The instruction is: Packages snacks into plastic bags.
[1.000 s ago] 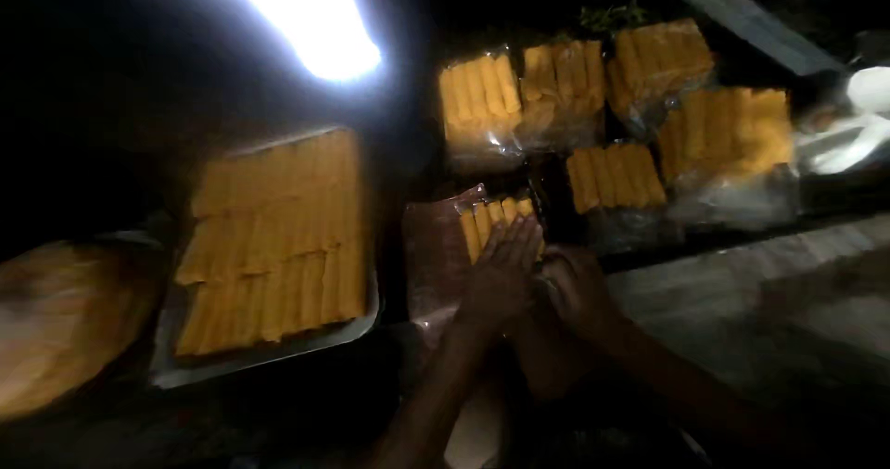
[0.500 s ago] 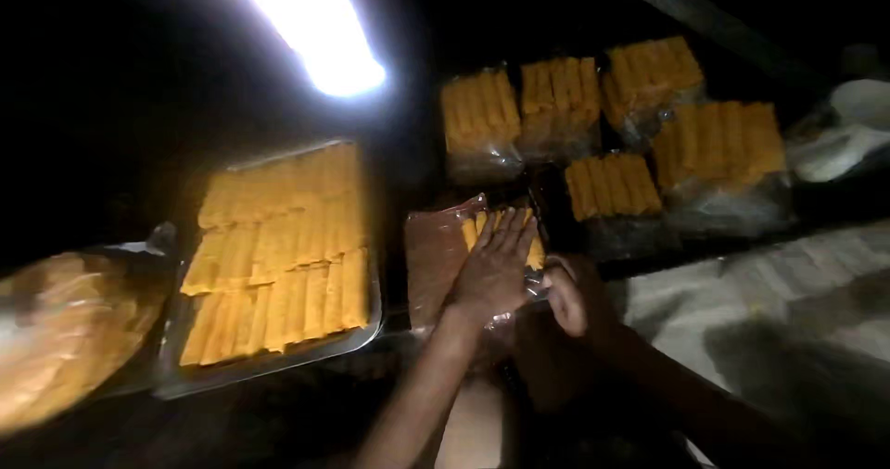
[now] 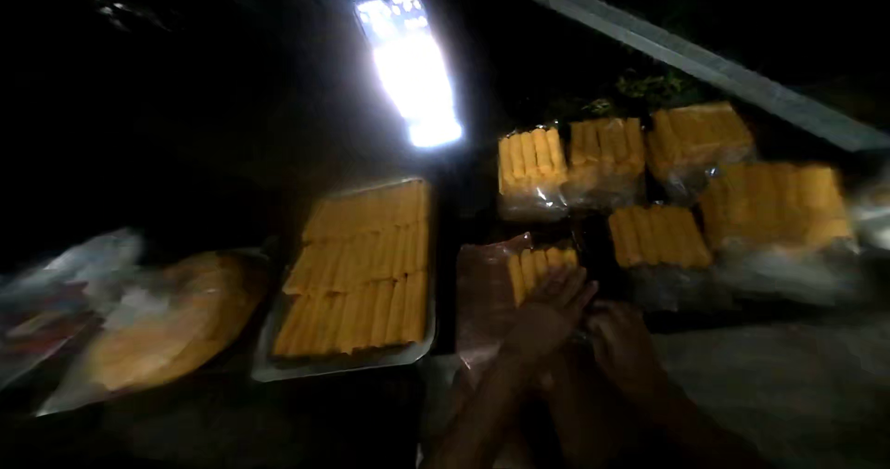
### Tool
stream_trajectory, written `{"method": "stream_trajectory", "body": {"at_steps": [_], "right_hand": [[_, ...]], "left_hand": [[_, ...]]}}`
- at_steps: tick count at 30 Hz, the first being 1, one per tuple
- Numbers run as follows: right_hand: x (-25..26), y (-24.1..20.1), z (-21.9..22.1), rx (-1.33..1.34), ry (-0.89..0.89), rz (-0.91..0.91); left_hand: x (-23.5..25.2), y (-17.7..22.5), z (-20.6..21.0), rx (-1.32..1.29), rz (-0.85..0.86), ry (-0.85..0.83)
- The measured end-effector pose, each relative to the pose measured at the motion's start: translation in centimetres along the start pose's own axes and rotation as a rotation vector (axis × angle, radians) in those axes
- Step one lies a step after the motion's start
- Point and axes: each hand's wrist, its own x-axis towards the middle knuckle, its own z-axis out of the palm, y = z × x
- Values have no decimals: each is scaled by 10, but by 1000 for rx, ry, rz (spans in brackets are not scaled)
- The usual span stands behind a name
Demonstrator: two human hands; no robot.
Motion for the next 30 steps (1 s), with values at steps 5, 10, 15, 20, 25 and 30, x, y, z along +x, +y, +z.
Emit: {"method": "stream_trajectory", "body": {"at_steps": [5,10,15,20,25,30], "right_hand": [[5,-7,-14,-38,-120,80],[7,-8,-16,-19,-136,116],[3,-3,-11,-41,-75,53],[0,0,-9,-14,-64,51],[1,-1,-10,-20,-67,55],[4,-4,-16,-11,-107,73]], "left_hand": [[7,-1,10,-21,-16,84],[12,-3,16,-36,-29,153],[11,-3,14,-22,-28,151],[6,2,-3,6,-81,38],[5,1,5,19,-94,120],[7,2,10,45,-103,154]]}}
